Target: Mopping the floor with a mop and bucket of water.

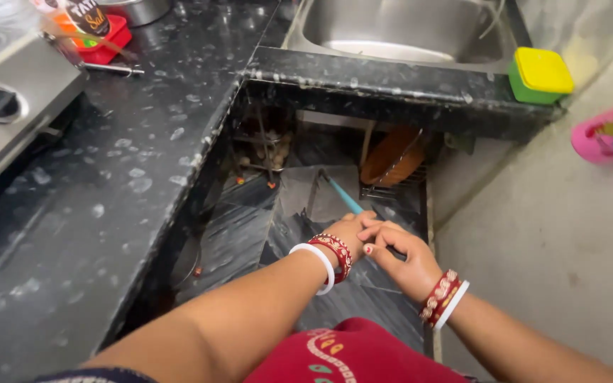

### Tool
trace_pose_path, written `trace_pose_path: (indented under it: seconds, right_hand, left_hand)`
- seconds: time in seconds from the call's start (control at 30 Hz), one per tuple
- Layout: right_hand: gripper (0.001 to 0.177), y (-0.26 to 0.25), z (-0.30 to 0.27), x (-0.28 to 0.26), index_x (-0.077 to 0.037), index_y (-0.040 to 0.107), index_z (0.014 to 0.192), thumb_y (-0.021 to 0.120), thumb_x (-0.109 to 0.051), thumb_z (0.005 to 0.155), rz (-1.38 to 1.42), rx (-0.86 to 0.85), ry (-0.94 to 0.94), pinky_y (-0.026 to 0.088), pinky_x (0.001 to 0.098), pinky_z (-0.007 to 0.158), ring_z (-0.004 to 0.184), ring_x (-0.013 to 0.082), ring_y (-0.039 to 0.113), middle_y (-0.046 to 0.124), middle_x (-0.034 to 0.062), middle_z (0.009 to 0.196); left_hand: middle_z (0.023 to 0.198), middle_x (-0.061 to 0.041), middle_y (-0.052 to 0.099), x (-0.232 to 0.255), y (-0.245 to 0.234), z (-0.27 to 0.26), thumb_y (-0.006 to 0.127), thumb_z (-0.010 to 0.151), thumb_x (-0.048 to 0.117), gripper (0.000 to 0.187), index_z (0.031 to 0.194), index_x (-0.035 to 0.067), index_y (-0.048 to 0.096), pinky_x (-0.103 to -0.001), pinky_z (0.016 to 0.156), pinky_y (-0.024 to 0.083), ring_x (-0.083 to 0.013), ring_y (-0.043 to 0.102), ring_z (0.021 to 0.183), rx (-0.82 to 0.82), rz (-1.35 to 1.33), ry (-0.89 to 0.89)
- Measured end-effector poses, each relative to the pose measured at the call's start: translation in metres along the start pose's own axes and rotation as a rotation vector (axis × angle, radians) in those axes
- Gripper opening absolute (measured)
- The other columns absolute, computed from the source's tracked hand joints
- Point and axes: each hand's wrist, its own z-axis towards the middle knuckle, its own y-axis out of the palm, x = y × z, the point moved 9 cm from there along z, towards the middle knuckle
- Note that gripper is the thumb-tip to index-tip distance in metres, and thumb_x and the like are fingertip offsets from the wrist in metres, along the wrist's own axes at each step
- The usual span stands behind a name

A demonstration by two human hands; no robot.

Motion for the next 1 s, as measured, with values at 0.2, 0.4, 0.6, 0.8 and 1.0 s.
trace_pose_path:
  seconds: [0.2,0.4,0.6,0.8,1.0]
  right_hand:
    - [0.022,-0.01,0.056,0.032,-0.002,0.054,0.076,0.069,-0.01,0.09,-0.133,0.059,0.004,0.047,0.036,0.106,0.126,0.0239,0.065,0.074,0.0084,0.115]
    - [0.017,-0.013,0.149,0.064,-0.002,0.059,0.08,0.07,-0.01,0.09,-0.171,0.053,0.034,0.04,0.0396,0.111,0.139,0.0313,0.053,0.071,0.0106,0.122]
    - [0.012,-0.003,0.245,0.066,-0.003,0.066,0.093,0.072,-0.014,0.09,-0.214,0.146,0.052,0.044,0.0383,0.105,0.127,0.0278,0.059,0.068,0.012,0.118]
    - [0.019,-0.017,0.291,0.04,-0.002,0.061,0.074,0.075,-0.008,0.086,-0.082,0.263,-0.144,0.052,0.0332,0.093,0.106,0.0201,0.07,0.072,0.0092,0.089]
    - [0.018,-0.052,0.263,0.013,-0.002,0.061,0.07,0.07,-0.007,0.085,-0.101,0.295,-0.076,0.052,0.0252,0.068,0.071,0.0077,0.063,0.07,0.0036,0.071]
  left_hand:
    - [0.153,-0.015,0.046,-0.037,-0.041,0.032,0.069,0.091,0.034,0.071,0.154,0.027,0.038,-0.044,0.111,0.045,-0.0375,0.053,0.135,-0.225,-0.186,-0.371]
    - [0.159,-0.013,0.039,-0.123,-0.04,0.109,0.075,0.085,0.02,0.085,0.157,0.03,0.033,-0.047,0.109,0.047,-0.0403,0.049,0.137,-0.317,-0.092,-0.378]
    - [0.148,-0.014,0.047,-0.205,-0.071,0.17,0.077,0.081,0.02,0.066,0.141,0.024,0.051,-0.048,0.108,0.047,-0.0417,0.05,0.134,-0.32,-0.11,-0.348]
    - [0.117,-0.012,0.074,-0.247,-0.049,0.26,0.05,0.107,0.035,0.029,0.108,0.015,0.071,-0.044,0.104,0.053,-0.0338,0.067,0.123,-0.082,0.021,0.253]
    - [0.098,-0.018,0.075,-0.121,-0.146,0.214,0.066,0.085,0.034,0.026,0.092,0.013,0.079,-0.048,0.083,0.056,-0.0389,0.071,0.094,-0.191,0.16,0.07]
